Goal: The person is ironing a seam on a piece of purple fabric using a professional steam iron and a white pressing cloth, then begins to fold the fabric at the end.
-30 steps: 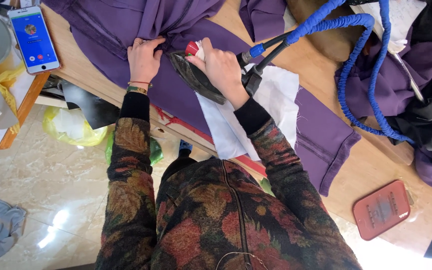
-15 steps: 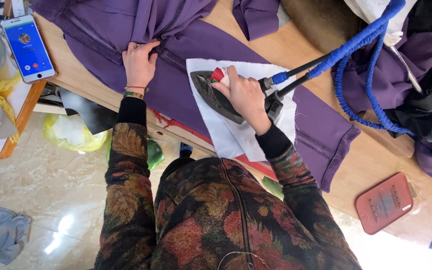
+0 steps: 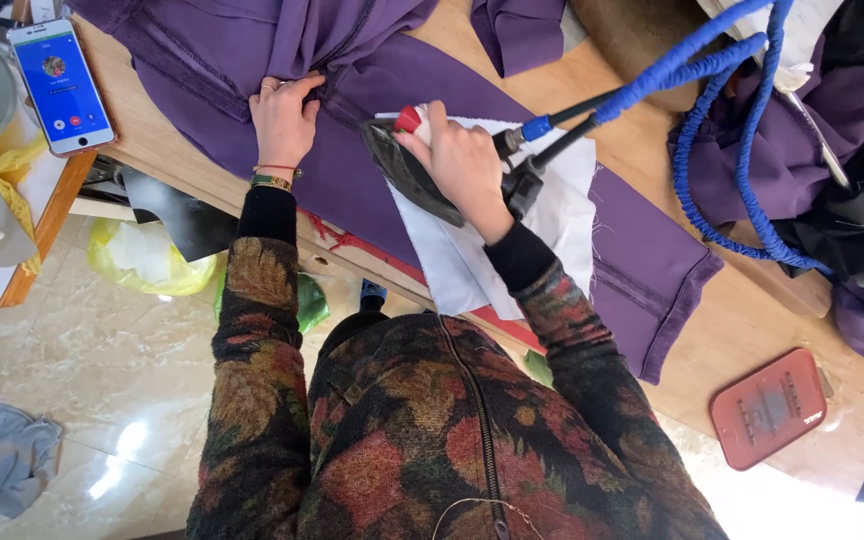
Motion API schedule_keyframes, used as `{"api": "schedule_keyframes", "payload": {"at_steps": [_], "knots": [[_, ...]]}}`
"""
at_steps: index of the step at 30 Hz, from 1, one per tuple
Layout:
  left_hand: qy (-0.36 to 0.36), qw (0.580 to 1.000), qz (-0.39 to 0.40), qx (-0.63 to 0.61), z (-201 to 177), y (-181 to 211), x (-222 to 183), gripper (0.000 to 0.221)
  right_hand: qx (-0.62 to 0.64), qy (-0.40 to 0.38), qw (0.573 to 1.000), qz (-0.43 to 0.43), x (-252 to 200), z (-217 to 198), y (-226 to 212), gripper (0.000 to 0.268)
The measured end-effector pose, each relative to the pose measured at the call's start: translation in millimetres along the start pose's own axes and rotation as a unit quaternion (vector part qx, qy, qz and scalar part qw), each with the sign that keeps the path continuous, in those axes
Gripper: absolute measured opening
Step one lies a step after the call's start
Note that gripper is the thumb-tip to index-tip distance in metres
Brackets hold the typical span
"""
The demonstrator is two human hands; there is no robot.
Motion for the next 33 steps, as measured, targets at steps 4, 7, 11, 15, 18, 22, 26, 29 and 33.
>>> {"api": "schedule_keyframes", "payload": {"at_steps": [4,7,11,15,18,22,26,29,33], "knots": [[-0.004,1.000,-0.002,-0.001,-0.8,-0.5,-0.1,0.041,0.014,0.012,1.000,-0.006,20.7,9.3,-17.7,0.060],[-0.009,1.000,-0.002,-0.002,-4.3,2.4,0.6,0.042,0.032,0.009,0.999,-0.010,31.2,17.8,-26.3,0.059],[-0.010,1.000,-0.004,0.001,-5.4,4.3,0.9,0.042,0.060,0.000,0.998,-0.006,38.1,25.8,-31.9,0.057],[-0.007,1.000,-0.007,-0.009,-4.1,3.2,0.7,0.042,0.068,-0.003,0.998,-0.011,38.9,25.0,-31.2,0.057],[-0.007,1.000,-0.007,-0.017,-3.8,2.1,0.0,0.042,0.057,0.004,0.998,-0.012,38.7,23.9,-31.9,0.058],[-0.012,1.000,-0.009,-0.015,-2.5,1.7,0.3,0.042,0.046,0.005,0.999,-0.009,38.4,23.7,-31.8,0.058],[-0.010,1.000,-0.010,-0.023,-1.3,0.5,0.1,0.041,0.055,0.003,0.998,-0.007,38.8,23.5,-31.7,0.058],[-0.007,1.000,-0.010,-0.015,2.4,-1.6,-1.2,0.040,0.048,0.005,0.999,-0.006,38.5,24.6,-31.7,0.058],[0.002,0.999,-0.014,-0.044,0.6,-3.6,-0.2,0.042,0.041,0.007,0.999,-0.007,39.2,22.8,-32.1,0.058]]}}
Point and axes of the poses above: each hand's wrist, its own x-axis towards the middle knuckle, its own z-axis out of the palm, y = z × x, the point moved 1 cm from there along x, towards the middle knuckle, and after that the axes turned 14 degrees about z, right-handed, at the moved point
